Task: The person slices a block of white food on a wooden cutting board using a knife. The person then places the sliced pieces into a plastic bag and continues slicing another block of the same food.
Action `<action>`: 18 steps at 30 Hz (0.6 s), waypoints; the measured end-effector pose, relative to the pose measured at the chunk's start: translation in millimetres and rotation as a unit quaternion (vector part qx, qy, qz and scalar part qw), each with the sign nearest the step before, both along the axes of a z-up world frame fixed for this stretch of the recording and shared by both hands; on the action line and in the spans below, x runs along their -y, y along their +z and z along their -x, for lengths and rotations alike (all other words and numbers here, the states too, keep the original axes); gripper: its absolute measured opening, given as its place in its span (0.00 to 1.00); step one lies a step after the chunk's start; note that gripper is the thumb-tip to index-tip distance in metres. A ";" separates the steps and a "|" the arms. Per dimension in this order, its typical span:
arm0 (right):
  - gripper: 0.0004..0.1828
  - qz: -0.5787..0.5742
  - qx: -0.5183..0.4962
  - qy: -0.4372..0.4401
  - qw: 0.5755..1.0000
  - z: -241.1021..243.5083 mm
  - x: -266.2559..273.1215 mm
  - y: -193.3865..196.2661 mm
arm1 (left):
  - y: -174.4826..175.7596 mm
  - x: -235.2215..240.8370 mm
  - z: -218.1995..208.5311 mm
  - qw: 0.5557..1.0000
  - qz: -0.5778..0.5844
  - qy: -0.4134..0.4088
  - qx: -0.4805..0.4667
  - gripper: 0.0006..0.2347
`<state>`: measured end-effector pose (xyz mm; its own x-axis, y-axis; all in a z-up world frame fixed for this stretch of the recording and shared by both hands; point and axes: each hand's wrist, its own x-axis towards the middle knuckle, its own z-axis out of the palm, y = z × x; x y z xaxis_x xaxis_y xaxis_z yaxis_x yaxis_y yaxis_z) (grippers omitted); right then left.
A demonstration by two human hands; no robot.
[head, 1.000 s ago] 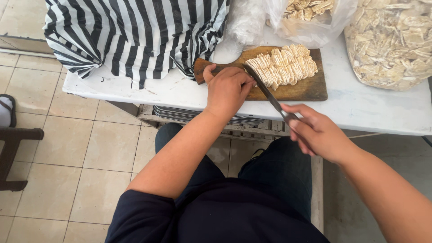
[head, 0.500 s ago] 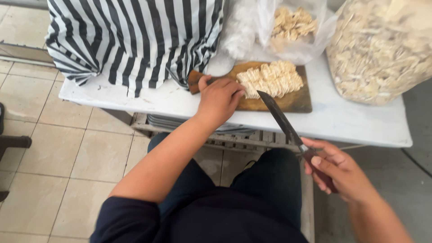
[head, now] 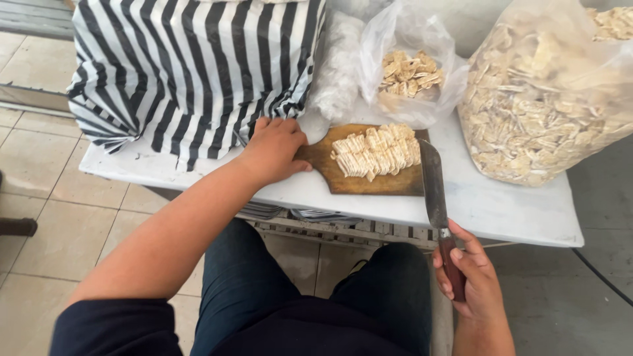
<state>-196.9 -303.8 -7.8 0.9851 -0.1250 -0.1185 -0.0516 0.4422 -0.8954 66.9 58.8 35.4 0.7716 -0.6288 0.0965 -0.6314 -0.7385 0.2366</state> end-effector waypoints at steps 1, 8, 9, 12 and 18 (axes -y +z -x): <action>0.30 0.001 0.000 -0.005 1.000 -0.1 1.7 -0.7 | -0.6 1.4 1.4 1.000 0.002 -0.010 0.009 0.21; 0.30 -0.025 0.014 -0.025 0.999 5.1 11.6 -2.8 | 3.0 1.0 21.9 0.998 0.018 -0.054 -0.016 0.26; 0.30 -0.032 0.018 -0.026 0.999 5.9 12.2 -2.6 | 5.1 0.8 25.8 0.998 0.021 -0.062 -0.022 0.30; 0.31 -0.022 0.010 -0.050 0.998 8.5 14.6 -0.2 | 14.9 -2.4 35.5 0.997 0.051 -0.060 -0.014 0.24; 0.33 -0.012 0.065 -0.075 0.995 20.2 27.2 17.5 | 47.4 -14.3 58.8 0.995 0.064 -0.079 -0.024 0.25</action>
<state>-217.1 -330.9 9.7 0.9628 -0.2702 0.0041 0.1322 0.4580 -0.8791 8.1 73.1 82.8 0.6693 -0.7279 0.1494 -0.7234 -0.5924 0.3547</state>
